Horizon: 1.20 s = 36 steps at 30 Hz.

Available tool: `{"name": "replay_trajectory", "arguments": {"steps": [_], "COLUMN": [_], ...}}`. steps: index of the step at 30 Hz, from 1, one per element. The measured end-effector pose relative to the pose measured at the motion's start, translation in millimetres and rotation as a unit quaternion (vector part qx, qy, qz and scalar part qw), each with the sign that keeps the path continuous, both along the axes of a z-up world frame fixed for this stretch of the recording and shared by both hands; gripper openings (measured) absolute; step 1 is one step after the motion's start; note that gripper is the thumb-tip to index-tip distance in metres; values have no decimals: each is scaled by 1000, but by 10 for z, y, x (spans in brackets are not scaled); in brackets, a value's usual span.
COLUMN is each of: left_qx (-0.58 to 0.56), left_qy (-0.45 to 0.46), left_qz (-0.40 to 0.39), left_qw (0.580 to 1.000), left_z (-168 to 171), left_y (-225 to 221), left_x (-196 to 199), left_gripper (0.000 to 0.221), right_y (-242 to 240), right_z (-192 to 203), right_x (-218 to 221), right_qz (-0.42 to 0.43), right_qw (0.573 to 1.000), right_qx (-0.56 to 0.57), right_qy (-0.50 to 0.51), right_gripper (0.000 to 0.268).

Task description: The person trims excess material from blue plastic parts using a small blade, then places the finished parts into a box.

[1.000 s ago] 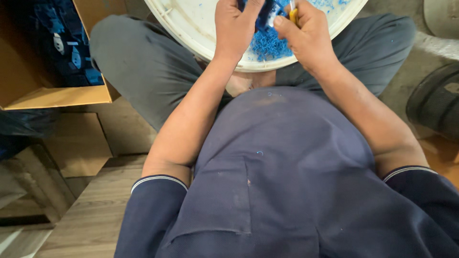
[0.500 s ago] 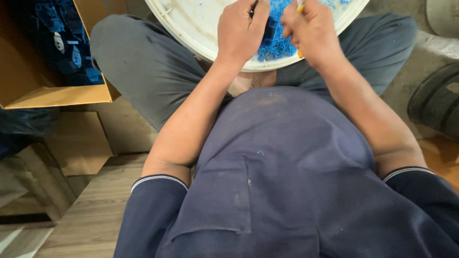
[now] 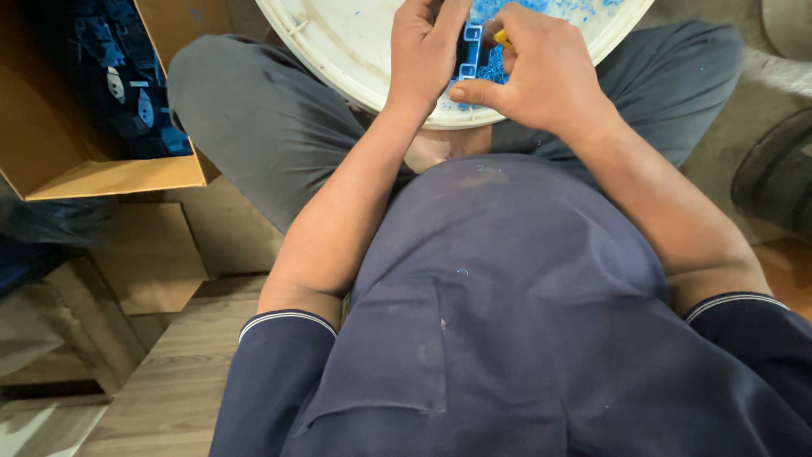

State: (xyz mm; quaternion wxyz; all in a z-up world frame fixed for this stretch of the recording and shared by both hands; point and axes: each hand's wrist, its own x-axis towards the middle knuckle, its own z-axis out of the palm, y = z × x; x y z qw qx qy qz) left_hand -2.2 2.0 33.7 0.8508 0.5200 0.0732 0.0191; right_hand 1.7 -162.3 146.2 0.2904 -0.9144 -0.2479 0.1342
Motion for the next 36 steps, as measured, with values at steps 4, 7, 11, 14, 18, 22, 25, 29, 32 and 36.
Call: {"name": "replay_trajectory", "arguments": {"steps": [4,7,11,14,18,22,25,29,32,36], "left_qx": [30,53,100,148,309,498,474,441,425,388], "left_qy": [-11,-2,-7,8,-21,-10,-82,-40,-27,-21], "left_qz": [-6,2,18,31,66,6,-6,-30,-18,-18], "left_qw": [999,999,995,988,948,867,877,896,905,921], "left_z": [-27,-58,-92,-108,85,342,510,538,532,510], "left_y": [2,-18,-8,-8,76,119,134,90,122,77], "left_x": [-16,6,-8,-2,-59,-122,-190,-216,-218,-248], "left_gripper": [23,31,36,40,38,39,47,51,55,56], "right_y": [-20,-26,-43,-77,-122,-137,-32,27,52,-47], "right_z": [-35,-55,-114,-171,-145,-43,-75,-138,-69,-92], "right_x": [1,-41,-57,-85,-125,-62,-22,19,-8,-81], "right_qz": [9,8,18,53,50,-12,31,15,-21,1], "right_qw": [1000,999,999,997,998,995,994,998,995,994], "right_qx": [-22,-19,-25,-36,-3,63,61,56,56,91], "right_qy": [-14,-28,-33,-38,-26,-79,-89,8,82,56], "right_gripper": [72,62,60,51,42,32,22,23,26,30]}}
